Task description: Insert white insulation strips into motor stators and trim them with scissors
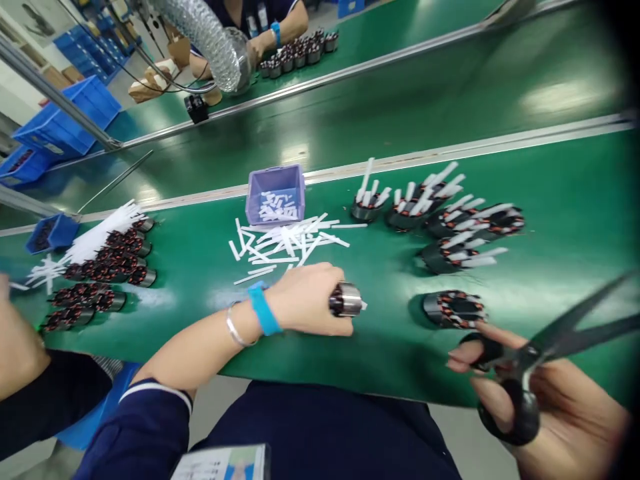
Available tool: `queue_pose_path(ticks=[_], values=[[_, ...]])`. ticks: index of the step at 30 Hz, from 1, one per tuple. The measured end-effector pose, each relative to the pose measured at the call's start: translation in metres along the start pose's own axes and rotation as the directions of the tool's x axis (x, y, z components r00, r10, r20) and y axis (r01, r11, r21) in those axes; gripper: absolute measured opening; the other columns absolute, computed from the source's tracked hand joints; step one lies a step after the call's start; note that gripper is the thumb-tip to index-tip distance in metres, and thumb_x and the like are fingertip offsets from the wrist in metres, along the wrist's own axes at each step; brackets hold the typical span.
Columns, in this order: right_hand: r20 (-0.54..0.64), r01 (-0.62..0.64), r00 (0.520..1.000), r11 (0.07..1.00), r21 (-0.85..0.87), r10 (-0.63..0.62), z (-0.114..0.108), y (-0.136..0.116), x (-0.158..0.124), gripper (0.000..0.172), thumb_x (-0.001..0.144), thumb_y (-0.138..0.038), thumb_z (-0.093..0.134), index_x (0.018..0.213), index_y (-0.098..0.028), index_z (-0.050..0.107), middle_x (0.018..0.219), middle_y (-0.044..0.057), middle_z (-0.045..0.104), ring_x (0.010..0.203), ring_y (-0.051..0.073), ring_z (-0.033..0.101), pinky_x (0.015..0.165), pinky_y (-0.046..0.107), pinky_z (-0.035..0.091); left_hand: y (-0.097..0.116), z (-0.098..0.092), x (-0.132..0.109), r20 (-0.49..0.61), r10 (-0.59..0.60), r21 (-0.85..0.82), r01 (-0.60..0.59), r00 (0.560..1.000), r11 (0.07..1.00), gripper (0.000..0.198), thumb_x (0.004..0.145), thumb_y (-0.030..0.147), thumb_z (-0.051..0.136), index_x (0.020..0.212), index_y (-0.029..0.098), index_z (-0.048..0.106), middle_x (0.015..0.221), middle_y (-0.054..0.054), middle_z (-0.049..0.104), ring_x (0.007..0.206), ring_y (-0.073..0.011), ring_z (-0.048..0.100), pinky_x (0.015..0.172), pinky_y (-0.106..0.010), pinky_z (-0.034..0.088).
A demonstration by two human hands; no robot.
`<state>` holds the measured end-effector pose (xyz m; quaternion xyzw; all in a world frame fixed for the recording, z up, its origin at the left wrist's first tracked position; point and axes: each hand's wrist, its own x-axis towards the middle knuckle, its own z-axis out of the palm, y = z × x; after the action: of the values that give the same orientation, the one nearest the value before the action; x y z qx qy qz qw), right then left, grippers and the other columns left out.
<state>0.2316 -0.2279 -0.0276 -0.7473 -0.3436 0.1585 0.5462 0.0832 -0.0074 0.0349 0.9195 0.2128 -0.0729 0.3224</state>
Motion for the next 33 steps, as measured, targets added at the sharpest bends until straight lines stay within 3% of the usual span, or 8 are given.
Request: queue_pose_path(ticks=[3,6,10,13,20,24,28,33], values=[[-0.165,-0.032,0.985,0.994,0.107,0.049,-0.008,0.0,-0.011,0.043,0.073,-0.043,0.078,0.109,-0.022,0.065,0.074,0.004,0.066,0.063,0.023,0.066,0.063,0.038,0.057,0.035,0.016,0.054,0.159,0.12,0.214,-0.153,0.98,0.965,0.031,0.064,0.039,0.072,0.081,0.015,0.059,0.09,-0.015,0.064,0.081,-0.0323,0.064,0.066,-0.041,0.051],[-0.216,-0.057,0.973,0.99,0.126,0.083,-0.015,0.005,-0.02,0.043,0.072,-0.04,0.08,0.109,-0.022,0.065,0.074,0.004,0.066,0.061,0.024,0.065,0.061,0.039,0.056,0.056,0.038,0.092,0.198,0.24,0.21,-0.28,0.95,0.937,0.03,0.065,0.033,0.075,0.082,0.013,0.06,0.094,-0.018,0.064,0.085,-0.035,0.065,0.067,-0.042,0.052],[-0.2,-0.078,0.975,0.993,0.09,0.094,-0.026,0.019,-0.032,0.045,0.073,-0.039,0.079,0.113,-0.023,0.064,0.077,0.005,0.068,0.064,0.025,0.066,0.067,0.043,0.057,0.05,0.05,0.102,0.041,0.315,-0.04,-0.313,0.948,0.949,0.044,0.065,0.04,0.077,0.095,0.014,0.06,0.099,-0.012,0.065,0.086,-0.0264,0.064,0.076,-0.039,0.053],[-0.2,-0.04,0.978,0.997,0.072,0.053,-0.026,0.026,-0.037,0.044,0.075,-0.038,0.077,0.114,-0.023,0.064,0.078,0.005,0.069,0.066,0.025,0.067,0.07,0.044,0.058,0.035,0.047,0.104,-0.207,0.152,-0.219,-0.197,0.966,0.956,0.048,0.071,0.042,0.071,0.107,0.015,0.056,0.103,-0.009,0.064,0.082,-0.0185,0.062,0.077,-0.033,0.052],[-0.118,0.145,0.984,0.985,0.095,-0.134,-0.005,0.019,-0.024,0.04,0.077,-0.022,0.074,0.116,-0.023,0.063,0.074,0.003,0.07,0.061,0.021,0.068,0.059,0.032,0.061,0.043,0.061,0.147,-0.277,0.157,-0.032,-0.172,0.948,0.985,0.052,0.069,0.046,0.075,0.107,0.014,0.06,0.11,-0.013,0.063,0.108,-0.0292,0.056,0.096,-0.041,0.045],[-0.003,0.172,0.985,0.983,0.067,-0.172,-0.007,0.022,-0.023,0.041,0.076,-0.024,0.074,0.115,-0.022,0.063,0.075,0.005,0.071,0.057,0.02,0.068,0.059,0.03,0.062,0.035,0.055,0.115,-0.244,0.029,-0.421,-0.133,0.969,0.897,0.04,0.062,0.041,0.081,0.083,0.015,0.06,0.089,-0.005,0.065,0.088,-0.0202,0.061,0.082,-0.032,0.049],[0.233,0.208,0.952,0.978,-0.014,-0.199,-0.008,0.024,-0.018,0.048,0.074,-0.031,0.075,0.119,-0.023,0.062,0.08,0.006,0.073,0.063,0.021,0.069,0.061,0.027,0.06,-0.004,0.033,0.041,-0.089,-0.11,-0.851,-0.019,0.99,0.525,0.053,0.05,0.041,0.089,0.084,0.014,0.059,0.078,0.0,0.064,0.077,-0.0152,0.062,0.075,-0.029,0.049],[0.439,0.364,0.847,0.929,-0.071,-0.299,0.028,-0.011,0.03,0.039,0.077,-0.043,0.071,0.113,-0.027,0.066,0.072,0.001,0.07,0.048,0.013,0.056,0.048,0.022,0.051,-0.051,0.008,-0.022,-0.147,-0.409,-0.983,-0.086,0.901,0.163,0.069,0.044,0.052,0.09,0.092,0.016,0.057,0.081,0.001,0.063,0.072,-0.0141,0.065,0.069,-0.031,0.055]])
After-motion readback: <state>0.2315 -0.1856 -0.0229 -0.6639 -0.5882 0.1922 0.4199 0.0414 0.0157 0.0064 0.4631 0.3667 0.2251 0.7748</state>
